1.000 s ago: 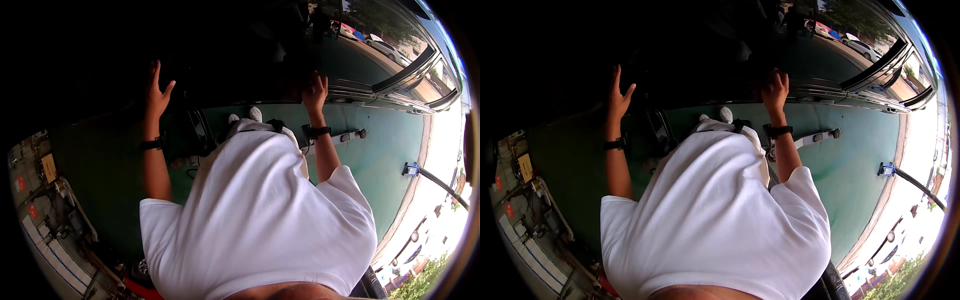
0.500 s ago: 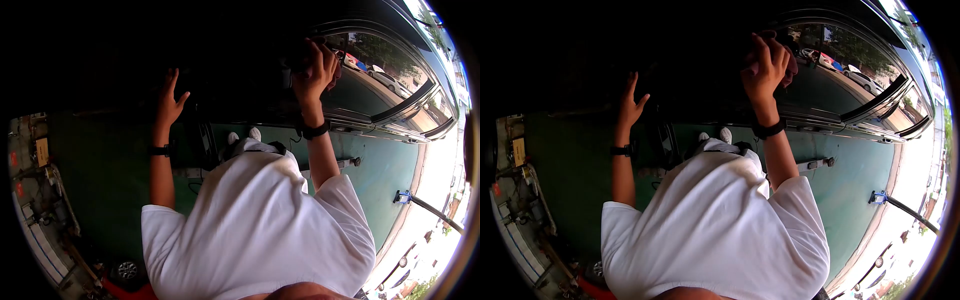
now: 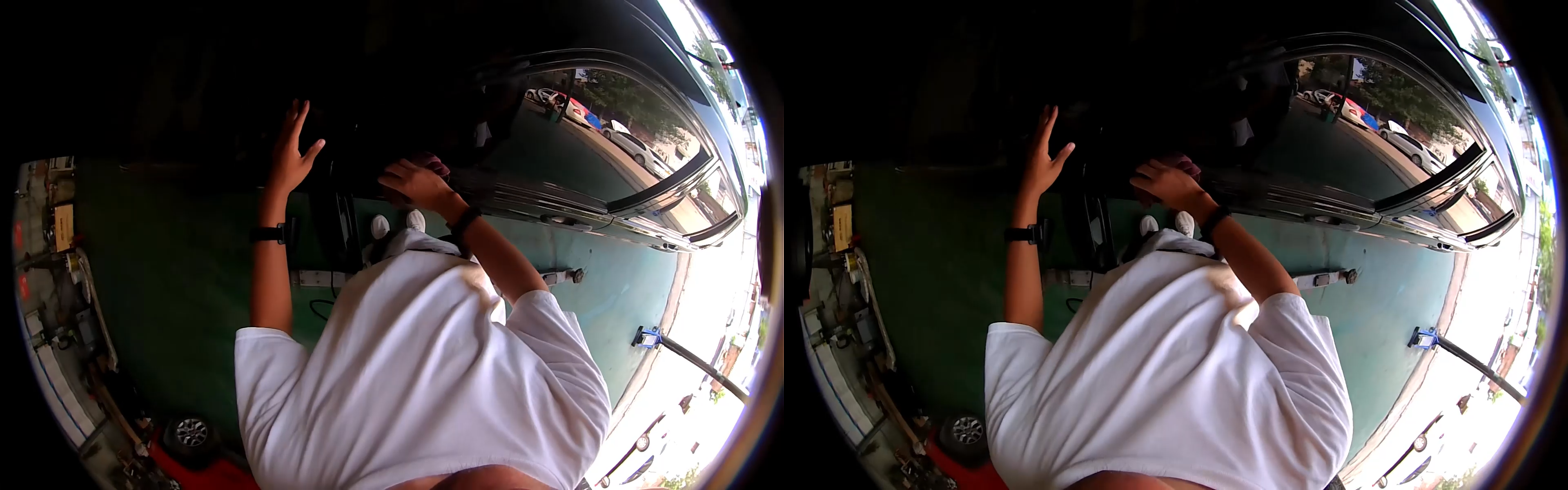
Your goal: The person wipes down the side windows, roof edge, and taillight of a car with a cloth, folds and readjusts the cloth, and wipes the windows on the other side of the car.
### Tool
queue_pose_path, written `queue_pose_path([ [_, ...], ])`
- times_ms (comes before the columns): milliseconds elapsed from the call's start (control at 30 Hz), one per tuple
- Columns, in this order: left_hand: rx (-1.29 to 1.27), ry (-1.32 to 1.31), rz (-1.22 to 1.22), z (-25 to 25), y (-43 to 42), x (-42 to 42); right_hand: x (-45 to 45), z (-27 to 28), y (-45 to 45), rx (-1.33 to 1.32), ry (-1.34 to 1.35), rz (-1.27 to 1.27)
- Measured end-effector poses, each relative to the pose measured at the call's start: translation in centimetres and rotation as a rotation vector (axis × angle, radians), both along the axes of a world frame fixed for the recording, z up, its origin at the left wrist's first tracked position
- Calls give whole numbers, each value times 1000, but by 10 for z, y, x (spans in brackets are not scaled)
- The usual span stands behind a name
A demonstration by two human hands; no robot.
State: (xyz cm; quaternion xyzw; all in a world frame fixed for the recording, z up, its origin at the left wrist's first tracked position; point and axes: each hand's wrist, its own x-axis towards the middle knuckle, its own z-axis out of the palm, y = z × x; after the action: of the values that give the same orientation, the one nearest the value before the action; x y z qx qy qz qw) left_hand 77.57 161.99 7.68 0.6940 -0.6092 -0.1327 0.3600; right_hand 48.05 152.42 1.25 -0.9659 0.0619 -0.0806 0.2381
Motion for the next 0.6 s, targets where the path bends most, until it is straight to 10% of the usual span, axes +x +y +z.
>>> queue_pose_path([
  [300,-33,92,-24,-11,-2,6,-139,8,-40,-319,-161,-429],
  [600,-76,113,-47,-30,-5,13,-71,182,-95,-424,-1411,-825],
])
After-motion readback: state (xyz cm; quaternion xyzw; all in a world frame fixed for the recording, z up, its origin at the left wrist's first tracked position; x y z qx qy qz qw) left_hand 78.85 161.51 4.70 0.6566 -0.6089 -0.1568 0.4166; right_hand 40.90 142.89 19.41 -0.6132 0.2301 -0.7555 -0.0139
